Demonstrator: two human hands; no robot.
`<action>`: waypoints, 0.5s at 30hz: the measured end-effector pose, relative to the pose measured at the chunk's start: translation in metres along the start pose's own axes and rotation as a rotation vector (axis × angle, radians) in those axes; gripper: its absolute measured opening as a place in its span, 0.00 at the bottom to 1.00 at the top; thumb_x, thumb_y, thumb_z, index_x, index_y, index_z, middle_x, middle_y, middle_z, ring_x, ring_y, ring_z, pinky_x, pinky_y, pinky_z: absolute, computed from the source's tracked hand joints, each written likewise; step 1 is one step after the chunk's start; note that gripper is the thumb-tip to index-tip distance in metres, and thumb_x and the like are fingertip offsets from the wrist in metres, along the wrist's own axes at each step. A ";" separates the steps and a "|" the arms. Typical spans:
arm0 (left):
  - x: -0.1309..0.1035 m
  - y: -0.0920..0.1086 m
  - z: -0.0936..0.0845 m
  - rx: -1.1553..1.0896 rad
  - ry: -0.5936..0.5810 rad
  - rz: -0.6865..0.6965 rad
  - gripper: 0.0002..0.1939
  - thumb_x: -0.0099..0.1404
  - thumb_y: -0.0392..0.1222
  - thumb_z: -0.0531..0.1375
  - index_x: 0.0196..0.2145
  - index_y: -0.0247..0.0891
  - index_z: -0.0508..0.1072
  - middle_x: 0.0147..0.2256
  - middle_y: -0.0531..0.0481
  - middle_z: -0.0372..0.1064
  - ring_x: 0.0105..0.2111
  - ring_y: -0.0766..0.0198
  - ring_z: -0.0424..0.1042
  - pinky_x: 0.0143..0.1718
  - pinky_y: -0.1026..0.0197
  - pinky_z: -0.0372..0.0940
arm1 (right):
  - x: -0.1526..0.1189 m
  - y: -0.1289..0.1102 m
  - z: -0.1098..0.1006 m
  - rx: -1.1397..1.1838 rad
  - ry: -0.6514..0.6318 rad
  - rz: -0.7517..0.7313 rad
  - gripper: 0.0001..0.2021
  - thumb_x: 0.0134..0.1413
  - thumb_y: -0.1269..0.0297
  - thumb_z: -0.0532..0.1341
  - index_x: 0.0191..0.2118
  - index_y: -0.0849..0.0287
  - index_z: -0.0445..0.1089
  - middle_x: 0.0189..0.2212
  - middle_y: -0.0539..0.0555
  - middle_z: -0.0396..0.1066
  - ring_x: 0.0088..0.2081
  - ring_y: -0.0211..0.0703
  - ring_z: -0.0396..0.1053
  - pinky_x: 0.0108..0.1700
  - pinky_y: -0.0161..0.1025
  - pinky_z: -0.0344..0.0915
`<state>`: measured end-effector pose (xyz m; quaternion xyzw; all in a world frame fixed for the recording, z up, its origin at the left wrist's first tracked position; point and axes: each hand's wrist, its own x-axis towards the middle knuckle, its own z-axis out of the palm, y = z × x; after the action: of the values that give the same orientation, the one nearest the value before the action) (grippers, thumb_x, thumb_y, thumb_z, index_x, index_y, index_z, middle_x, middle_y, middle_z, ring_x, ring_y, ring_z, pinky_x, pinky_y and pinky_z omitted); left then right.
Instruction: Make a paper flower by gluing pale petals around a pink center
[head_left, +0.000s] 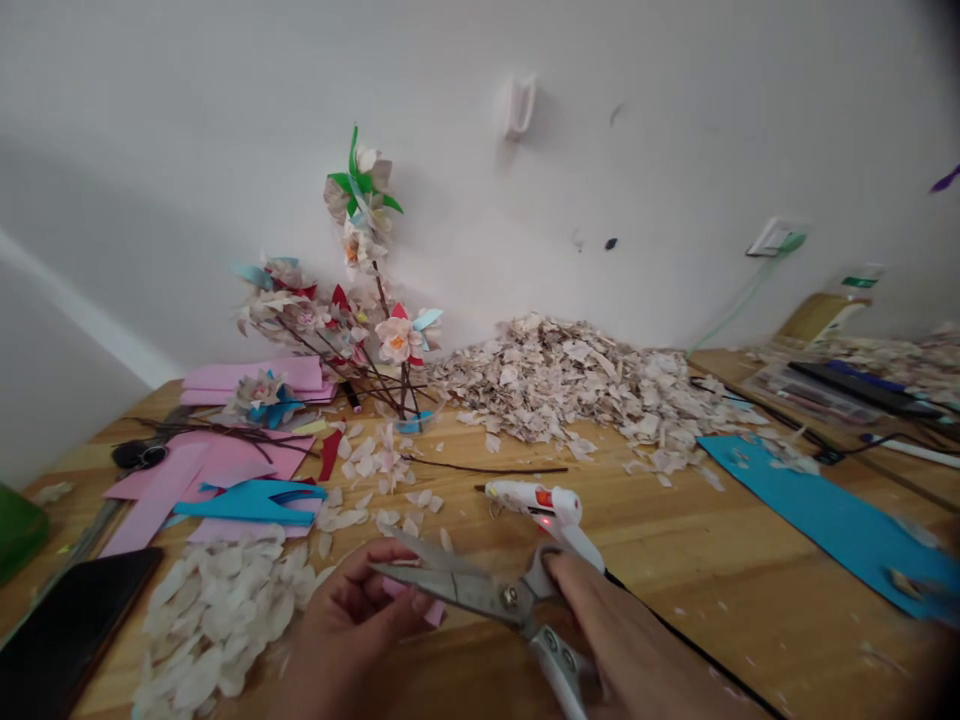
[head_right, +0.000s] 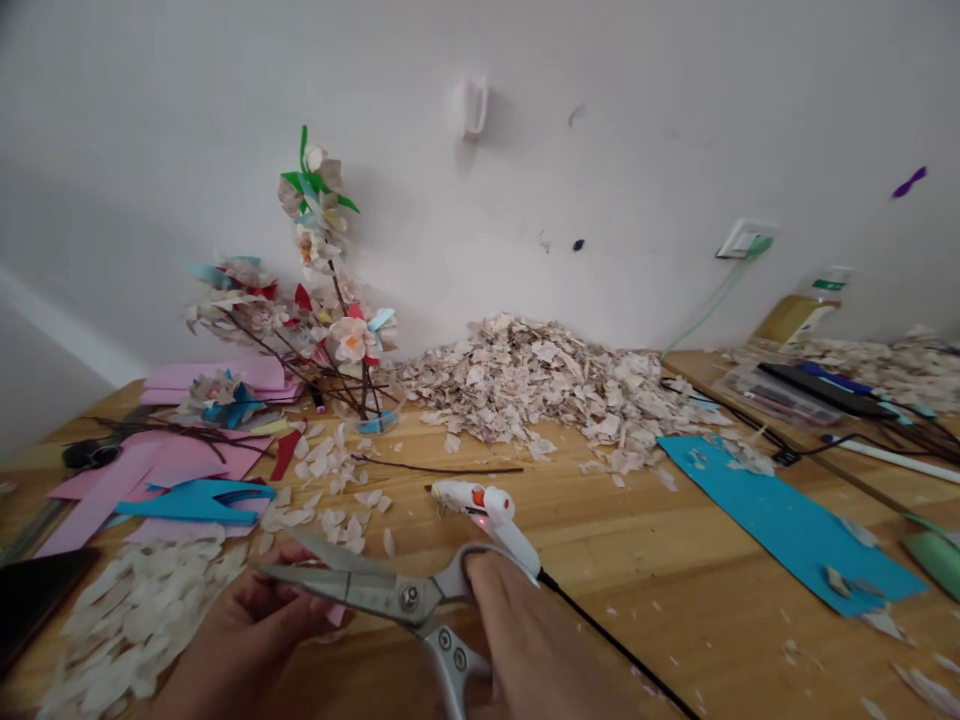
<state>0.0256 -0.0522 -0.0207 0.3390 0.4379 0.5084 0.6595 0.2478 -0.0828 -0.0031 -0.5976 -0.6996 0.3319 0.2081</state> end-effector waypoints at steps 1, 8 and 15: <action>0.001 0.001 -0.002 0.024 -0.015 0.020 0.11 0.42 0.35 0.71 0.25 0.39 0.74 0.18 0.56 0.75 0.21 0.68 0.73 0.25 0.70 0.65 | 0.000 0.000 0.000 -0.027 -0.009 0.005 0.19 0.34 0.71 0.66 0.37 0.52 0.65 0.37 0.54 0.70 0.40 0.53 0.68 0.40 0.41 0.62; 0.001 0.016 -0.004 0.103 -0.021 0.140 0.16 0.44 0.31 0.69 0.31 0.40 0.72 0.20 0.55 0.77 0.21 0.66 0.74 0.25 0.68 0.67 | 0.001 0.005 0.000 -0.059 0.121 -0.089 0.19 0.36 0.69 0.66 0.39 0.53 0.66 0.41 0.56 0.70 0.43 0.53 0.67 0.42 0.40 0.62; -0.001 0.028 -0.004 0.146 -0.058 0.187 0.18 0.47 0.32 0.68 0.36 0.42 0.69 0.20 0.56 0.76 0.22 0.66 0.75 0.25 0.69 0.67 | 0.009 0.012 0.006 -0.084 0.098 -0.108 0.20 0.33 0.70 0.65 0.39 0.54 0.66 0.35 0.55 0.73 0.36 0.52 0.70 0.35 0.39 0.63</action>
<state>0.0118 -0.0464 0.0030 0.4400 0.4209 0.5246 0.5950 0.2507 -0.0748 -0.0169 -0.5829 -0.7330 0.2607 0.2344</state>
